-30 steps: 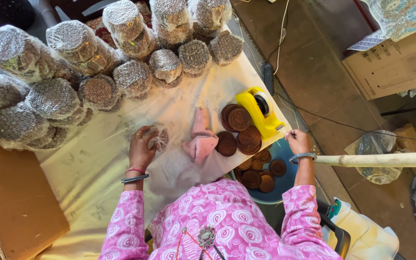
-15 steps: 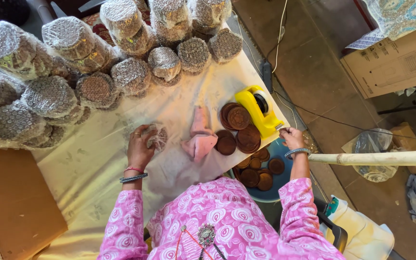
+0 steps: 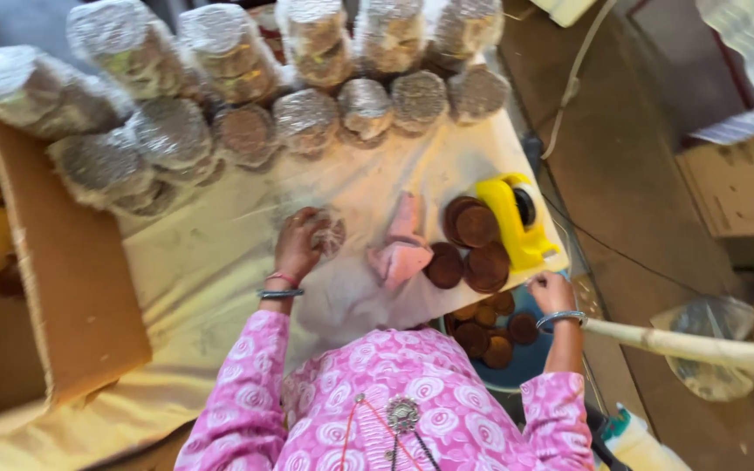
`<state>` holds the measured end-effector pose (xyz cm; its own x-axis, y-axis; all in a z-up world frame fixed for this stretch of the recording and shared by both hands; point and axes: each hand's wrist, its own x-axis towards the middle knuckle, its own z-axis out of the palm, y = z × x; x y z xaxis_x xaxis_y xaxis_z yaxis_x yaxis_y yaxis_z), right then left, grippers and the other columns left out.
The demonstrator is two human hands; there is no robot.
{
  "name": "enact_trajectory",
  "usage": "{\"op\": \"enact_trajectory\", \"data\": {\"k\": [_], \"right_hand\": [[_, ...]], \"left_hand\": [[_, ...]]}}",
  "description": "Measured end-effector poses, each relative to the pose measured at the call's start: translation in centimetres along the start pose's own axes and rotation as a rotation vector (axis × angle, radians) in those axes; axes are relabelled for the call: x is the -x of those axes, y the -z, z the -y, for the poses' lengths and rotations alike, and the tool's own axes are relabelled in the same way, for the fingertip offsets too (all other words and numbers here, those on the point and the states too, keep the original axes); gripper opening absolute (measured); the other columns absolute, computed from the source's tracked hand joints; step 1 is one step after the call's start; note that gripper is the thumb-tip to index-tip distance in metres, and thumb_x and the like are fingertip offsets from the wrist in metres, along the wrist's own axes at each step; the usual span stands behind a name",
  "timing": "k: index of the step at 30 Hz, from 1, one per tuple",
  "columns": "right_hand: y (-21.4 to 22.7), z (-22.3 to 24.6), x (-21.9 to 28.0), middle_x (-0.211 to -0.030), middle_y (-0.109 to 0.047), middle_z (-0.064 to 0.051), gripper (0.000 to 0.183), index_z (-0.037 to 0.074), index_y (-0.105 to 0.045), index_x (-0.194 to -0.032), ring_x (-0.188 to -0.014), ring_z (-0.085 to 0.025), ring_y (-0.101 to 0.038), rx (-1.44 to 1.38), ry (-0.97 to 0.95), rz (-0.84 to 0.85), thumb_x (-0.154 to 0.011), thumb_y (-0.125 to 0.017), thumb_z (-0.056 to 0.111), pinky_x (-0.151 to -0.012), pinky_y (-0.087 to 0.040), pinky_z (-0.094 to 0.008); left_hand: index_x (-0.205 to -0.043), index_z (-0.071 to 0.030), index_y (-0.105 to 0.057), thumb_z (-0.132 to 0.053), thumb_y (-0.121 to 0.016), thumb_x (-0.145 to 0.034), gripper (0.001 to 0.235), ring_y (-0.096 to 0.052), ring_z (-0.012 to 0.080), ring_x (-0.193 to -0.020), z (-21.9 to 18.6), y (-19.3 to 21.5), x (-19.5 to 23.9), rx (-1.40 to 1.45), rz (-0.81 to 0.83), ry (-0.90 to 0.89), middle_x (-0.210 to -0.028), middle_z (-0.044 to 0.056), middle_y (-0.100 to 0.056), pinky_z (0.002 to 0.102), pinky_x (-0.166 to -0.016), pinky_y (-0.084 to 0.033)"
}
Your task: The person cleans various ceramic pots and small clay bowls by hand with a cloth, handling them one by one and placing them on a table.
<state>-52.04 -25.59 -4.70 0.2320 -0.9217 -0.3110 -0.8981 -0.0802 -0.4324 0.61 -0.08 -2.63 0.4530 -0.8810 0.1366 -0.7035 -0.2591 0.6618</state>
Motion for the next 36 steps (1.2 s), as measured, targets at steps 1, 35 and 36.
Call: {"op": "enact_trajectory", "data": {"k": [1, 35, 36], "right_hand": [[-0.9, 2.5, -0.1, -0.087, -0.079, -0.014, 0.023, 0.004, -0.08, -0.094, -0.08, -0.025, -0.076, 0.001, 0.021, 0.014, -0.089, -0.074, 0.026, -0.076, -0.057, -0.039], [-23.9, 36.1, -6.4, -0.078, -0.074, -0.016, 0.011, -0.01, -0.072, -0.087, -0.065, -0.025, -0.073, -0.729, -0.122, 0.55, -0.086, -0.073, 0.001, -0.059, -0.062, -0.033], [-23.9, 36.1, -6.4, -0.078, -0.074, -0.017, 0.012, -0.01, -0.071, -0.088, -0.064, -0.025, -0.073, -0.714, -0.148, 0.561, -0.087, -0.072, 0.002, -0.059, -0.061, -0.033]], "left_hand": [[-0.114, -0.016, -0.076, -0.001, -0.079, -0.067, 0.05, -0.056, 0.0355, -0.125, -0.2, 0.3, 0.1, -0.01, -0.014, 0.018, -0.137, 0.01, -0.061, 0.044, -0.108, -0.046], [-0.123, -0.016, -0.069, -0.002, -0.077, -0.066, 0.06, -0.057, 0.03, -0.124, -1.6, -0.2, 0.4, -0.022, -0.084, 0.064, -0.132, 0.005, -0.063, 0.041, -0.108, -0.046], [-0.126, -0.014, -0.067, -0.002, -0.077, -0.065, 0.063, -0.057, 0.0304, -0.124, -1.9, 0.1, 0.4, -0.026, -0.086, 0.061, -0.131, 0.005, -0.063, 0.041, -0.108, -0.045]]}}
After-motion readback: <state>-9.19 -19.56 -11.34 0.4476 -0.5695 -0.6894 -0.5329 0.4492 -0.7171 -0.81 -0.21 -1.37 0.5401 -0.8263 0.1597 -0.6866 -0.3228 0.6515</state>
